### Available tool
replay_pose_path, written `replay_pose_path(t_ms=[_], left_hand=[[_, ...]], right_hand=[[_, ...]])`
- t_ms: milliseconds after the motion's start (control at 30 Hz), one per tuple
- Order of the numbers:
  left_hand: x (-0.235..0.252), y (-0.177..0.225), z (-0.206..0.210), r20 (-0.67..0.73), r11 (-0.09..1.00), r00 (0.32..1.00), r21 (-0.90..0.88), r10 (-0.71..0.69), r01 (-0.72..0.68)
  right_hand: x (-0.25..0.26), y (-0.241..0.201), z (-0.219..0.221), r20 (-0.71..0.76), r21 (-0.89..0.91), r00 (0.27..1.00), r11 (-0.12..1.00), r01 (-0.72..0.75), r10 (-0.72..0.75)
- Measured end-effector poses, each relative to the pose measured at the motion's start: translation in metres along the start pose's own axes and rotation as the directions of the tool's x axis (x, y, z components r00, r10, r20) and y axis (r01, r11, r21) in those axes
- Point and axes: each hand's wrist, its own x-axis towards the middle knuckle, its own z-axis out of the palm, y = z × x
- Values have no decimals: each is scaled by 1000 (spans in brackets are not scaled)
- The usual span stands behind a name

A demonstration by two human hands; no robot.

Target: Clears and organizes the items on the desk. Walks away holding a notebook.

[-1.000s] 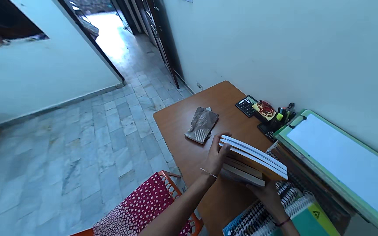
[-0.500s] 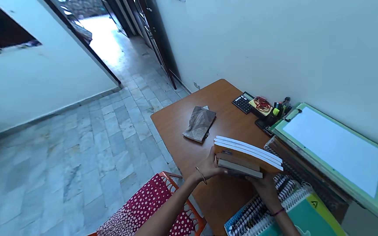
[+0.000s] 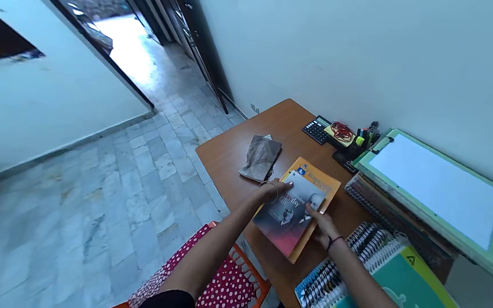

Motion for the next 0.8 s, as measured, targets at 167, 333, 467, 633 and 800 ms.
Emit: replay_pose_path(t_ms=[167, 333, 467, 633, 800], left_hand=[[8, -17, -10, -61, 988, 997, 146, -37, 45], [30, -29, -32, -197, 924, 969, 377, 147, -64], [5, -30, -28, -92, 870, 964, 460, 248, -180], [4, -33, -18, -133, 837, 949, 518, 285, -179], [-31, -37, 20, -308, 802, 821, 534, 481, -269]], right_hand=[[18, 9, 22, -14, -57, 996, 995, -83, 83], [-3, 2, 18, 4, -145, 1000, 989, 2, -2], [-33, 5, 26, 122, -69, 990, 994, 84, -75], [-9, 17, 50, 137, -143, 978, 974, 174, -154], [-64, 20, -18, 134, -169, 928, 915, 367, -348]])
